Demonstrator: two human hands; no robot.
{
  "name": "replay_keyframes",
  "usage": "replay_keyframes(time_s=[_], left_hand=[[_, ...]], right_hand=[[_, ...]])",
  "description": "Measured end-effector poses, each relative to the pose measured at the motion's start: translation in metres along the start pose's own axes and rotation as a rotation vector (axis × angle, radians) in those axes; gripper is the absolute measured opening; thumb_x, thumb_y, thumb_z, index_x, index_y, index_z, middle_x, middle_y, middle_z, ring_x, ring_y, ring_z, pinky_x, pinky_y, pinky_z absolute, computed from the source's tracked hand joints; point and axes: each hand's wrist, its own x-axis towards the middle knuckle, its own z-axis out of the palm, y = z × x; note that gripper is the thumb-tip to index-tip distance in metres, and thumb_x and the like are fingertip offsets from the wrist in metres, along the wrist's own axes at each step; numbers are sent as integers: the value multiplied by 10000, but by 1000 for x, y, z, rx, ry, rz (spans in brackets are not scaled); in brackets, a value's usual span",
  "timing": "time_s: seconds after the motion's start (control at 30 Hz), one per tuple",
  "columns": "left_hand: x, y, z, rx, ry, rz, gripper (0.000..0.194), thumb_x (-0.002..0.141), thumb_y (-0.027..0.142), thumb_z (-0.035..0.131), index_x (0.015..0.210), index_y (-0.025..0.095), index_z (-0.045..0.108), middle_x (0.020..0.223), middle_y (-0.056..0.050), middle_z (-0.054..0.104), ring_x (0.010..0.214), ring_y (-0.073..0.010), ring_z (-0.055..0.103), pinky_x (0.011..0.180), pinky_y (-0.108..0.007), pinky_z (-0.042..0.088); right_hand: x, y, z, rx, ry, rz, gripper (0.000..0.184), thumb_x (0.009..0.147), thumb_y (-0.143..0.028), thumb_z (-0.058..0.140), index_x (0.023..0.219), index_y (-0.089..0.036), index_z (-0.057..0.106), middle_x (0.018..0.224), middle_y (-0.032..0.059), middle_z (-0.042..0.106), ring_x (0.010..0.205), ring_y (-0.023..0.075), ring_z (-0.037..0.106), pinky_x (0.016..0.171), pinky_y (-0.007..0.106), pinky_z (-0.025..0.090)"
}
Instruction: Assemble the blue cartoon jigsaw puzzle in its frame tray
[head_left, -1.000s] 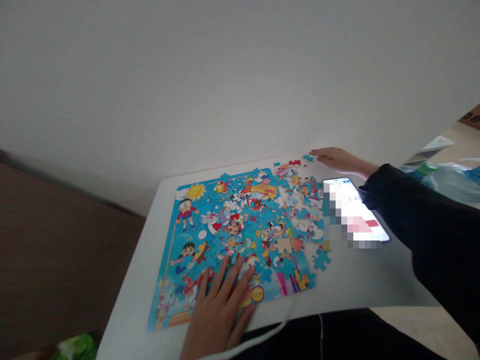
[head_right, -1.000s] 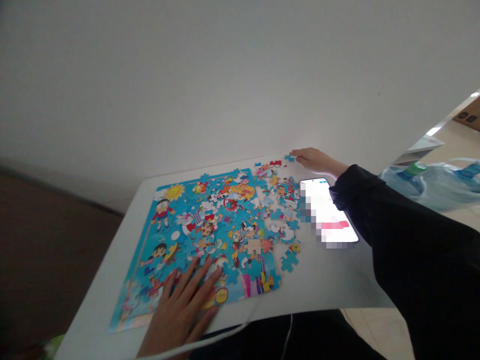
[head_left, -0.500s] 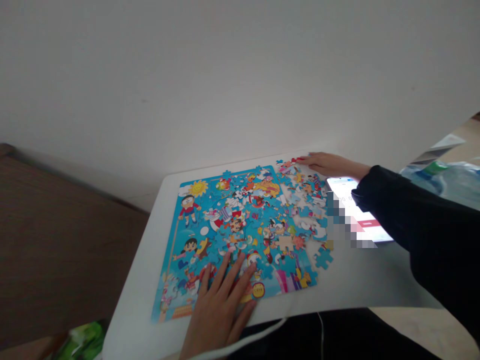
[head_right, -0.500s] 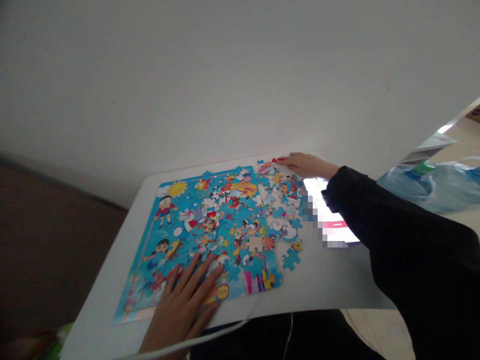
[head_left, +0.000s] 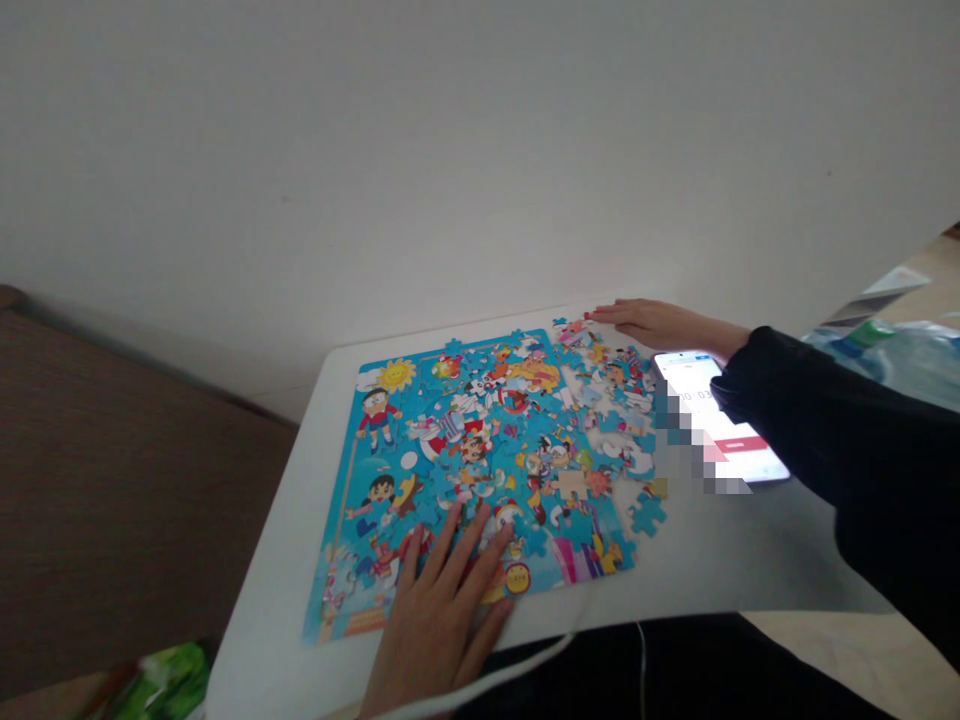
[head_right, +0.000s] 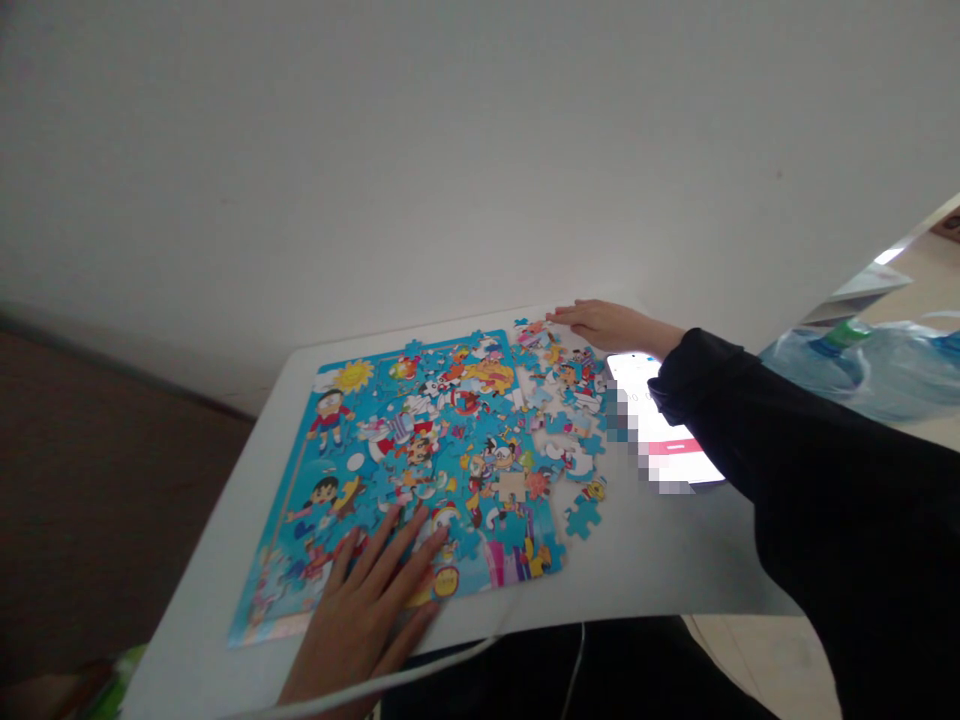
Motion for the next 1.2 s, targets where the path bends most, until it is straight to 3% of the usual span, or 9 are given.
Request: replay_keyframes(time_s=[0.1, 0.33, 0.57, 0.8, 1.07, 1.2], left_hand=[[0, 0, 0, 15, -1, 3, 514, 935, 411, 439, 1431, 312, 351, 1442, 11, 450, 1323, -254, 367, 1086, -414, 238], [0, 2, -2, 54, -17, 5, 524, 931, 412, 446, 1433, 298, 347, 1472, 12, 406, 1346, -265, 328, 1074, -426, 229], [1, 0, -3, 50, 4, 19, 512, 932, 410, 445, 1423, 283, 372, 1466, 2, 417, 1359, -264, 306, 1094, -424, 186], [0, 1, -3, 39, 4, 12, 500, 935, 400, 440, 1419, 291, 380, 1454, 2, 434, 1352, -263, 321, 1098, -428, 194], [0, 1, -2, 39, 1, 12, 502, 934, 392, 439, 1422, 295, 371, 1458, 5, 427, 1350, -265, 322, 1082, -437, 227], [0, 1, -2, 38, 6, 8, 491, 934, 387, 442, 1415, 304, 383, 1460, 11, 424, 1351, -263, 324, 1086, -437, 226]], right_hand=[[2, -8, 0, 15, -56, -79, 450, 934, -250, 326, 1347, -304, 495, 1368, -7, 525, 1264, 212, 472, 1100, 479, 322], [5, -1, 5, -73, -4, 22, 450, 902, -240, 336, 1280, -165, 569, 1310, 116, 570, 1238, 279, 496, 1060, 524, 363], [-8, -17, -8, -16, -17, 40, 428, 903, -247, 334, 1217, -257, 623, 1200, 44, 655, 1093, 229, 607, 948, 450, 482], [5, -41, 1, 24, -15, -120, 483, 906, -200, 359, 1370, -265, 476, 1379, 24, 511, 1254, 224, 484, 1054, 450, 395], [-1, -17, 9, -102, -57, -54, 479, 897, -190, 346, 1348, -182, 509, 1340, 102, 541, 1246, 283, 487, 1061, 516, 364], [-4, -15, 7, -102, -2, -24, 489, 887, -161, 344, 1331, -263, 522, 1331, 36, 559, 1255, 237, 482, 1048, 486, 392]])
